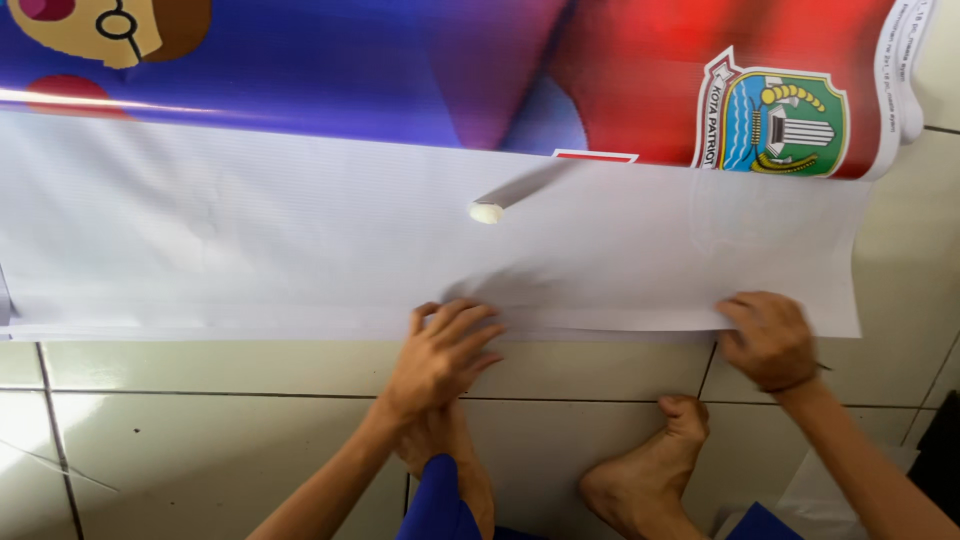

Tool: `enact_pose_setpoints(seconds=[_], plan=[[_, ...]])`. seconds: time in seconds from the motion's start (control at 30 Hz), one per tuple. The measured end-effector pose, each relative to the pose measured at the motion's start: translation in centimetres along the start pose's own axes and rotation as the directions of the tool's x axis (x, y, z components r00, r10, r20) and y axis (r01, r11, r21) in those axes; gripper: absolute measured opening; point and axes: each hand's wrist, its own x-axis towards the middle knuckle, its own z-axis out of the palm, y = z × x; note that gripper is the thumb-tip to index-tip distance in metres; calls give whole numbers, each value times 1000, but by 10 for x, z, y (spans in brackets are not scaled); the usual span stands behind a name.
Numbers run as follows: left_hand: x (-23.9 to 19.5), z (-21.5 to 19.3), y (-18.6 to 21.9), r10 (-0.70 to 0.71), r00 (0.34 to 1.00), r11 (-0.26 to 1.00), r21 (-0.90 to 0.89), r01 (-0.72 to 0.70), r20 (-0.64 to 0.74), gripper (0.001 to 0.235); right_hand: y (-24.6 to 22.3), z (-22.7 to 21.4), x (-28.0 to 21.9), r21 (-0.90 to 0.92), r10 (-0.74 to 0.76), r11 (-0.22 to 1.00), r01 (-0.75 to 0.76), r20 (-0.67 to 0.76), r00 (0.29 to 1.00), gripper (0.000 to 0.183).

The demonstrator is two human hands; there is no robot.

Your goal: The person sits on the floor and applies glue from a white tube onto the edge of a large white banner. They then press the glued edge down onto the tiled floor to secure it in place.

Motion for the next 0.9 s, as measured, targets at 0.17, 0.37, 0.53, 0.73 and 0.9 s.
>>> enact_pose_setpoints(seconds=[0.17,0.37,0.53,0.73,0.9], plan=[[43,23,32,-11,998,995,94,17,-63,37,-84,1,78,168,-164,964,206,-233,959,15],[48,28,31,8,988,969,243,30,-152,9,-126,7,99,196,-11,978,74,-304,953,11],[63,44,43,-77,980,925,353,139,-185,16,-139,12,101,172,183,973,-153,-174,968,23],[80,55,41,-96,971,922,347,170,-221,22,-126,32,107,291,246,934,-205,-109,963,26],[83,55,41,-158,970,930,301,209,-185,21,-122,32,108,348,243,916,-198,-91,966,27]])
